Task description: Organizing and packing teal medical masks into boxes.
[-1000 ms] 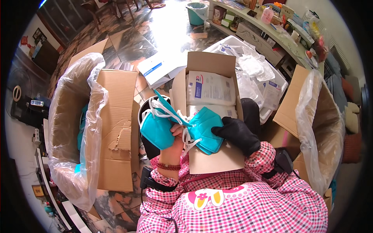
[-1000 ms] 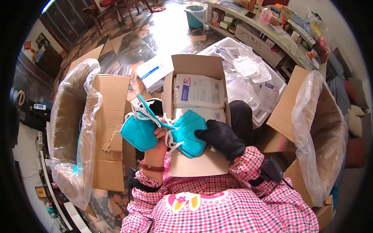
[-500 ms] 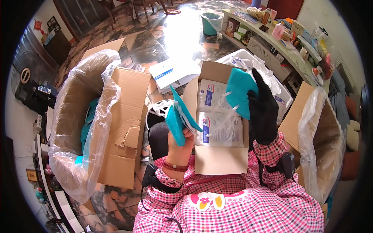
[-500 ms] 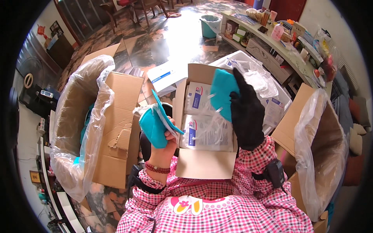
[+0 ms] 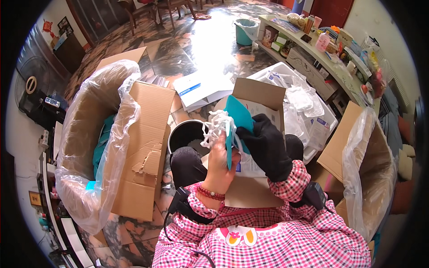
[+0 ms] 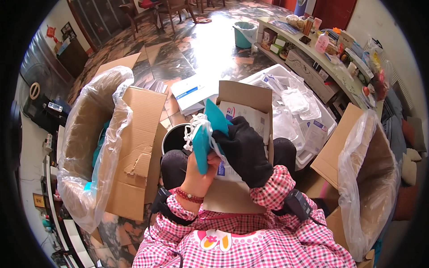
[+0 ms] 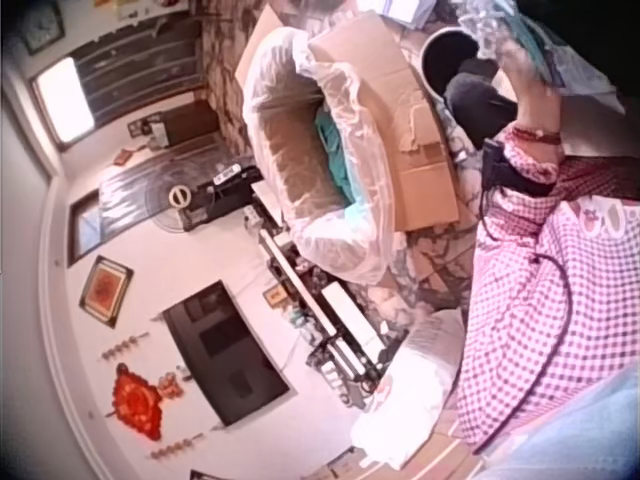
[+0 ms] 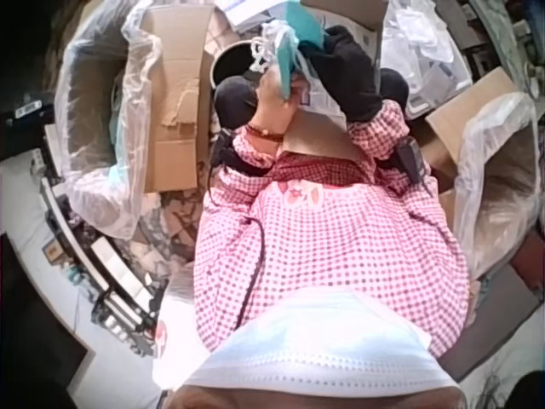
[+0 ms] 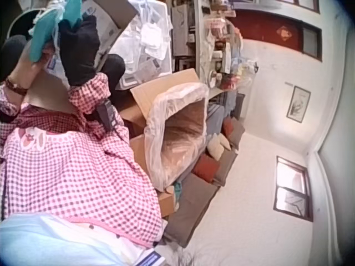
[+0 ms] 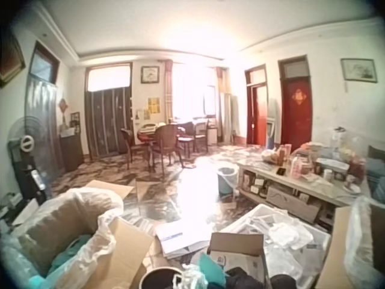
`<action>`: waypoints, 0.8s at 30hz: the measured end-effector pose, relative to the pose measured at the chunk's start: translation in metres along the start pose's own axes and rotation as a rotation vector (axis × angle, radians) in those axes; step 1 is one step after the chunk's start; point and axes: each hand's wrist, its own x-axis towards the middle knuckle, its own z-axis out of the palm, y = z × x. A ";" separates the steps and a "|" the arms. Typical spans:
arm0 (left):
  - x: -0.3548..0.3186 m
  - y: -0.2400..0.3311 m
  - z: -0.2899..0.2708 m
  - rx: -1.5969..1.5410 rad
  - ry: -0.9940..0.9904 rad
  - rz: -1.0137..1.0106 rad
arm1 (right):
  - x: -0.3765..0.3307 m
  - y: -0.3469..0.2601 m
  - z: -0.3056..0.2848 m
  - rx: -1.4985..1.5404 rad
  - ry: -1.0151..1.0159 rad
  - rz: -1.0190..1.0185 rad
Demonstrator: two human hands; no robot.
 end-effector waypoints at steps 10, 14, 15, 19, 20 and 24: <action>0.020 0.038 -0.068 -0.779 -0.331 -0.420 | 0.028 0.038 -0.055 -0.472 -0.020 0.170; 0.018 0.015 -0.057 -0.552 -0.235 -0.167 | 0.025 0.009 -0.043 -0.210 0.085 0.165; 0.017 0.014 -0.049 -0.457 -0.197 -0.074 | 0.023 0.003 -0.035 -0.198 0.095 0.112; 0.011 0.011 -0.003 -0.103 0.107 0.130 | 0.014 -0.026 -0.010 -0.103 0.051 0.002; 0.015 0.007 -0.001 -0.105 0.185 0.144 | 0.012 -0.027 0.000 0.034 0.072 0.044; 0.036 -0.007 -0.014 -0.050 0.048 0.137 | 0.005 -0.045 0.008 -0.052 0.052 0.038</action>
